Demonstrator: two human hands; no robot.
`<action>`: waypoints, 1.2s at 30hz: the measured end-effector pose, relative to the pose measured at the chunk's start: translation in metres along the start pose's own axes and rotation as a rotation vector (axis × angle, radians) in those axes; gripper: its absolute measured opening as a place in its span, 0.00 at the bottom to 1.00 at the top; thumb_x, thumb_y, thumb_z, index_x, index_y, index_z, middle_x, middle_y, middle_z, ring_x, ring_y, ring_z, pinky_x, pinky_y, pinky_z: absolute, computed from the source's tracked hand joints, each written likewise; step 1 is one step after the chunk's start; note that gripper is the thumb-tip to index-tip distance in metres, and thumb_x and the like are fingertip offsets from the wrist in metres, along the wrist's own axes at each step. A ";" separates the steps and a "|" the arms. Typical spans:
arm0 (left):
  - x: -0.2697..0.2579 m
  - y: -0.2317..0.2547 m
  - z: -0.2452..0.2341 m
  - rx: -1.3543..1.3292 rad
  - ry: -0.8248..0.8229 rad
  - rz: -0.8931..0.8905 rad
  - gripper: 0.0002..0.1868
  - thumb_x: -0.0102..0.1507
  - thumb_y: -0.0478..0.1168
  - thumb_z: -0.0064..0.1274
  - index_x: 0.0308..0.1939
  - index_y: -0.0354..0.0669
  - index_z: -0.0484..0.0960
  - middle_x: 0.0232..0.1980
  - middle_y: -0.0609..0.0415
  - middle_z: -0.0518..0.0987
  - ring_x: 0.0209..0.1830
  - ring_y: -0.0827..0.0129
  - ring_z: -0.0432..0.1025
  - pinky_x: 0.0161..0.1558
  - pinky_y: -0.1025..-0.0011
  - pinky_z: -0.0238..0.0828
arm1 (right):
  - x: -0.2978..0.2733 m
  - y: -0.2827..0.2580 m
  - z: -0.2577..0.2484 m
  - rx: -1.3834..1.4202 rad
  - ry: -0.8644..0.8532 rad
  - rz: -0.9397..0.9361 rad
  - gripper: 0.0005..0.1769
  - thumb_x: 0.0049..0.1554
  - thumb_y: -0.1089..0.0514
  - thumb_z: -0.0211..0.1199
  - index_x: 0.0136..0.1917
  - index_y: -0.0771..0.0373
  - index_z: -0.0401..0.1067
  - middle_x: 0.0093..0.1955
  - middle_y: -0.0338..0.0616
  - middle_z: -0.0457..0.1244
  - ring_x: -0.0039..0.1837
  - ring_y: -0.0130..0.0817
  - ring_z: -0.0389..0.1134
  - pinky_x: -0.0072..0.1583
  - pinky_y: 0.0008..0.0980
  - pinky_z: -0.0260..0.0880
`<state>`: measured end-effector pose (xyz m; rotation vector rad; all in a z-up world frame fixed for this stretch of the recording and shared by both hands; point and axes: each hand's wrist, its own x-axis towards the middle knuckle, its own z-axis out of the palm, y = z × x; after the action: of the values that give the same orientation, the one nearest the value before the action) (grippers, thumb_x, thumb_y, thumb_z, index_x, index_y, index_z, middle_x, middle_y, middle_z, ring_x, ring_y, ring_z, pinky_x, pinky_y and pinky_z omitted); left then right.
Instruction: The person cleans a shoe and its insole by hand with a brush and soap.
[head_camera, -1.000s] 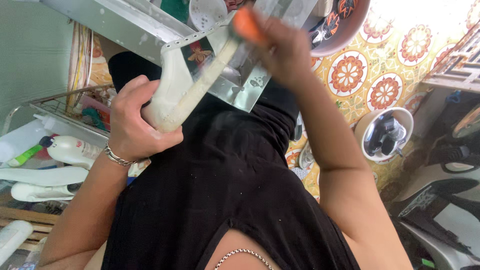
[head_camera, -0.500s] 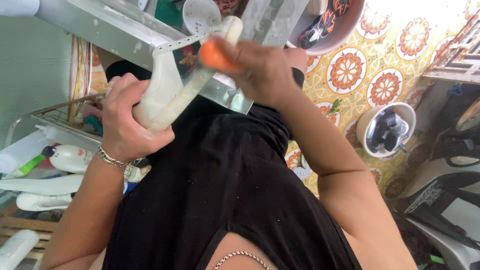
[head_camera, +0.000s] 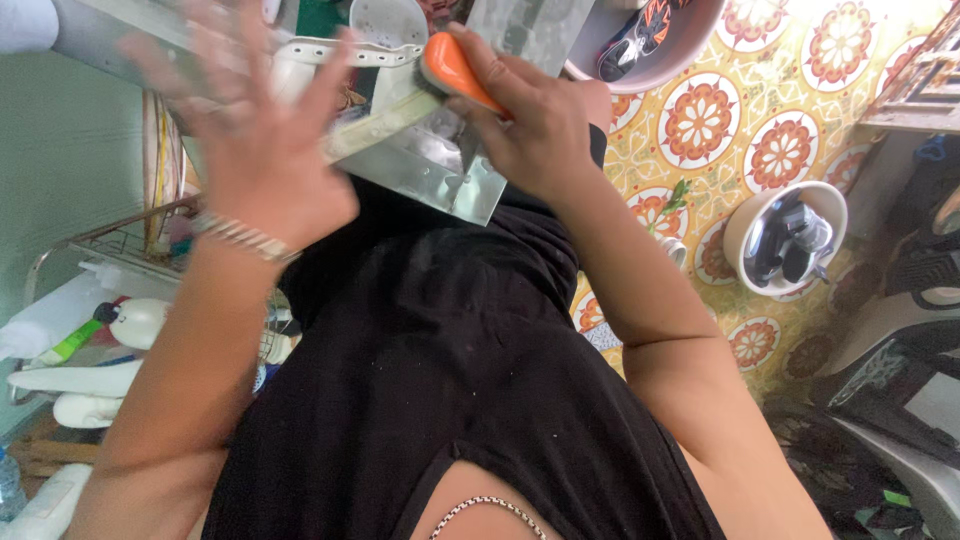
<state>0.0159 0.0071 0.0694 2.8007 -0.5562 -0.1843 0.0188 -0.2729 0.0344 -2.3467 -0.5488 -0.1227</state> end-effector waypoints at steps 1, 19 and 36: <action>0.013 0.012 0.009 -0.017 -0.041 0.026 0.52 0.44 0.39 0.62 0.76 0.56 0.71 0.83 0.34 0.50 0.82 0.36 0.41 0.68 0.24 0.25 | -0.004 -0.003 0.002 0.016 0.018 0.001 0.31 0.67 0.52 0.71 0.78 0.54 0.63 0.54 0.45 0.70 0.42 0.38 0.71 0.46 0.35 0.71; 0.042 0.024 0.037 -0.094 0.013 0.187 0.33 0.65 0.55 0.64 0.72 0.49 0.76 0.72 0.46 0.76 0.72 0.49 0.68 0.68 0.53 0.58 | -0.019 0.029 0.026 0.037 0.166 0.249 0.27 0.66 0.58 0.70 0.75 0.62 0.67 0.42 0.46 0.67 0.40 0.36 0.68 0.44 0.34 0.68; 0.043 0.024 0.036 -0.077 0.004 0.195 0.32 0.65 0.56 0.64 0.70 0.50 0.78 0.70 0.46 0.77 0.72 0.49 0.68 0.67 0.53 0.59 | -0.020 0.028 0.020 0.020 0.209 0.337 0.27 0.68 0.55 0.69 0.76 0.59 0.66 0.41 0.44 0.66 0.39 0.35 0.68 0.44 0.35 0.68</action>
<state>0.0403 -0.0397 0.0395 2.6523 -0.7992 -0.1556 0.0107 -0.2853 -0.0025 -2.3353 -0.0496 -0.2017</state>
